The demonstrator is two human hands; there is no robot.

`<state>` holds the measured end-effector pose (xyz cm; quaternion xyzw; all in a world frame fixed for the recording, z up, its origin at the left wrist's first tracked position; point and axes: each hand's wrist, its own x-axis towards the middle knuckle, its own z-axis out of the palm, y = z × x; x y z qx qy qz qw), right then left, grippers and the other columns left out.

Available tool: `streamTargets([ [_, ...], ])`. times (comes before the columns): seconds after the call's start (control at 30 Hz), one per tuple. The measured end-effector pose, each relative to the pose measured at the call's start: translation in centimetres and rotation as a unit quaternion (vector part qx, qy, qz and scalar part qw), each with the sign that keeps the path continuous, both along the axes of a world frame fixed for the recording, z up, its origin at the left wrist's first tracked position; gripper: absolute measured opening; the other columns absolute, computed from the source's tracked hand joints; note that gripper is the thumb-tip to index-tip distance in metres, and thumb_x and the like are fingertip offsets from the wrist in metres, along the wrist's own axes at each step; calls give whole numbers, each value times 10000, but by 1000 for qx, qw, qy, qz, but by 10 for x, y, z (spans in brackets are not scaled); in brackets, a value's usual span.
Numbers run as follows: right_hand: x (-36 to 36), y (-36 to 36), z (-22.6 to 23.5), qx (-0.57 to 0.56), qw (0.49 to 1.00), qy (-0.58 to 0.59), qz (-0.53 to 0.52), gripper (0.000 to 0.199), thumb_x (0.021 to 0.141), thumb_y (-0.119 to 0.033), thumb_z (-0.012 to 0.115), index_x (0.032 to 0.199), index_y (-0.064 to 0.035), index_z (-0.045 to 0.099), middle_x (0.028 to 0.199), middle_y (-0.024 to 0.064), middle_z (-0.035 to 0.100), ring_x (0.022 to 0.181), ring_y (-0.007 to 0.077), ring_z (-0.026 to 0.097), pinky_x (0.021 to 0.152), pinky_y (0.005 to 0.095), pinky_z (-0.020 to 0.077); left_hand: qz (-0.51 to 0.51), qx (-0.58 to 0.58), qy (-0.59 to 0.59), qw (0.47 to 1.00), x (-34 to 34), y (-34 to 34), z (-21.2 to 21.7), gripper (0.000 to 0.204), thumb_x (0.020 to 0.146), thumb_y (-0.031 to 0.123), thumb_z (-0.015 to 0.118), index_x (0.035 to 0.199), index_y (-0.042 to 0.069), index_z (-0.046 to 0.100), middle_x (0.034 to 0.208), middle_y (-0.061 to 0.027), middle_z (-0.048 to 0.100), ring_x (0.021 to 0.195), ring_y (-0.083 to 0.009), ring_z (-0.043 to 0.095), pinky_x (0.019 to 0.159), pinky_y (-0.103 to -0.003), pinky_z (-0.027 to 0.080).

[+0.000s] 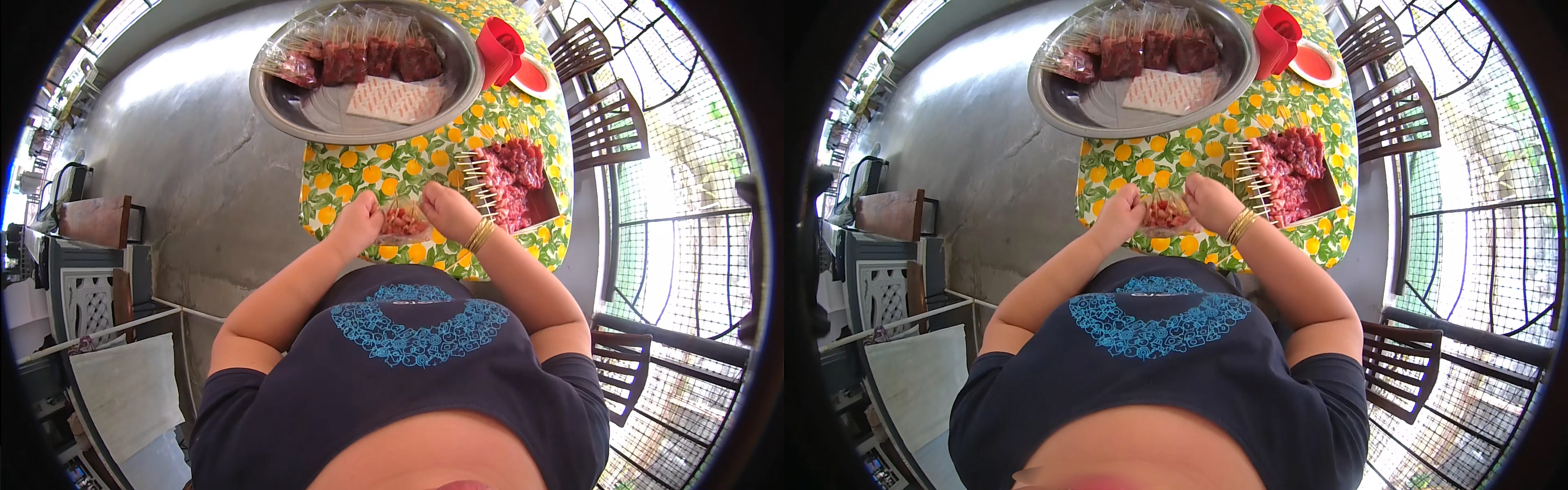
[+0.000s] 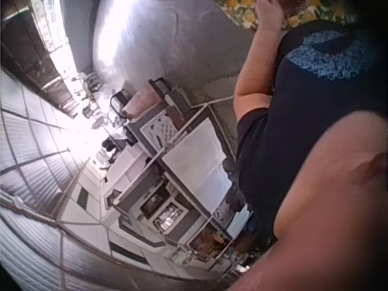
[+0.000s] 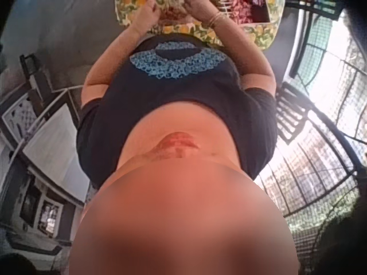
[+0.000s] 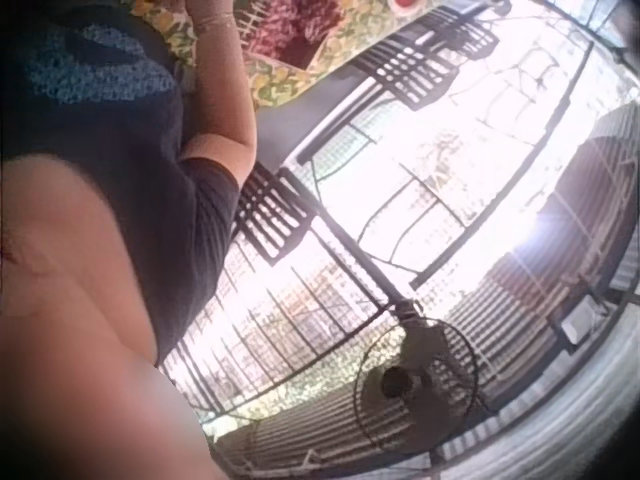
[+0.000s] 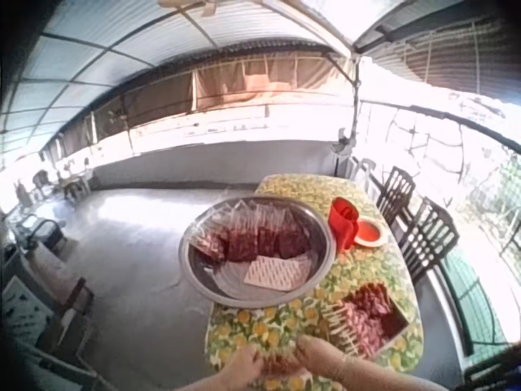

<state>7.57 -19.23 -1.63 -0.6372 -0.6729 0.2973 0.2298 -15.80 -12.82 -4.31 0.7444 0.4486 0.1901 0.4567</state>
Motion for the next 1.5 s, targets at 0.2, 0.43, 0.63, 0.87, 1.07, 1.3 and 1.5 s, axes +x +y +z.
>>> streamTargets([
  [0.2,-16,-21,21,49,994,-93,-24,123,956,-101,546,961,-4,470,824,234,608,808,435,625,713,520,494,-20,57,46,997,3,-6,27,133,925,124,578,912,28,486,734,-195,592,689,-380,600,628,-458,463],
  [0.43,-18,-23,61,79,969,-233,6,88,888,-38,552,950,-26,491,803,183,639,766,385,667,673,472,547,-32,113,109,987,13,-1,60,145,931,145,583,942,35,489,792,-229,624,793,-467,616,671,-515,466],
  [0.63,-15,-17,86,29,965,-258,39,85,876,-51,563,950,-36,525,771,182,663,754,373,689,659,482,544,-54,112,149,981,16,-3,82,143,929,138,582,934,32,487,803,-236,626,807,-468,620,683,-517,468],
  [0.87,-7,-17,85,43,979,-199,28,129,845,-30,586,958,-13,526,779,212,651,788,425,661,696,522,516,-140,104,183,967,4,3,93,144,910,119,619,933,20,517,820,-240,635,823,-462,627,703,-512,474],
  [1.07,2,-12,77,98,949,-240,183,141,848,-91,606,987,-80,586,825,112,635,844,329,662,731,448,518,-182,66,186,963,-8,14,99,130,885,113,639,920,19,556,817,-210,655,786,-391,655,699,-453,496],
  [1.3,11,-28,81,126,899,-317,275,114,810,-149,655,918,-151,692,954,38,603,941,242,624,798,383,492,-198,40,195,960,-11,25,106,134,875,128,649,969,34,630,820,-155,685,753,-298,671,694,-392,517],
  [1.5,20,-27,61,223,905,-230,281,71,782,-179,648,839,-137,651,921,32,574,894,230,611,813,388,483,-290,44,154,943,-23,46,88,361,835,168,739,1163,62,635,1091,-155,676,1016,-301,644,887,-405,505],
])
